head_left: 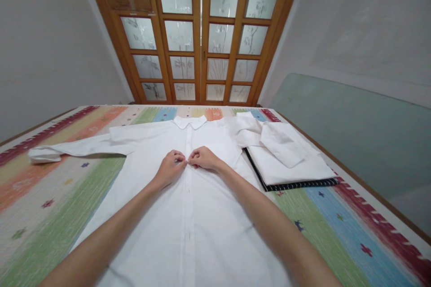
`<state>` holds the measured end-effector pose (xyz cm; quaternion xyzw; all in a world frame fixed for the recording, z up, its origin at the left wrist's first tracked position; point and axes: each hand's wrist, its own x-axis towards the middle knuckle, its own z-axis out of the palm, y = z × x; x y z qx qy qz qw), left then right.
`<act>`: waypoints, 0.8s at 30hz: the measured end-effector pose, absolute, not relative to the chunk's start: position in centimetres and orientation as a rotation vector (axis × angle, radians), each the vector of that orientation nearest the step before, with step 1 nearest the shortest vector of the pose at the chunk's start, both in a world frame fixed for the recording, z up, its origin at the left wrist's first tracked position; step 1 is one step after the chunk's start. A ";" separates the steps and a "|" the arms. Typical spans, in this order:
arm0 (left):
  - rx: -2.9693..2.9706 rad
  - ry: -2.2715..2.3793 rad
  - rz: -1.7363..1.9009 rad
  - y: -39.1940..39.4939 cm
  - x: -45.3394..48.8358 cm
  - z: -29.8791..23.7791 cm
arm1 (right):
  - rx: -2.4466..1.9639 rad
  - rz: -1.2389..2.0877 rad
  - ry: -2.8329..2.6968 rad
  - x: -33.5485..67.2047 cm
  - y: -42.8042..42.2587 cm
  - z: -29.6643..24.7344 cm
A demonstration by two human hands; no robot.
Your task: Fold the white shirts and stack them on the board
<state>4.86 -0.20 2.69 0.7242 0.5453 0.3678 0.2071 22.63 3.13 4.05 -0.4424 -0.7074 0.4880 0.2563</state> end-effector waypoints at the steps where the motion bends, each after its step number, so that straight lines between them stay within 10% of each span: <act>1: 2.016 1.519 1.027 -0.2 4.9 2.7 | -1.214 1.325 -1.912 22.6 3.1 4.1; 24: 2.085 1.623 1.014 0.1 4.8 2.5 | -1.269 0.971 -2.147 22.2 2.8 4.4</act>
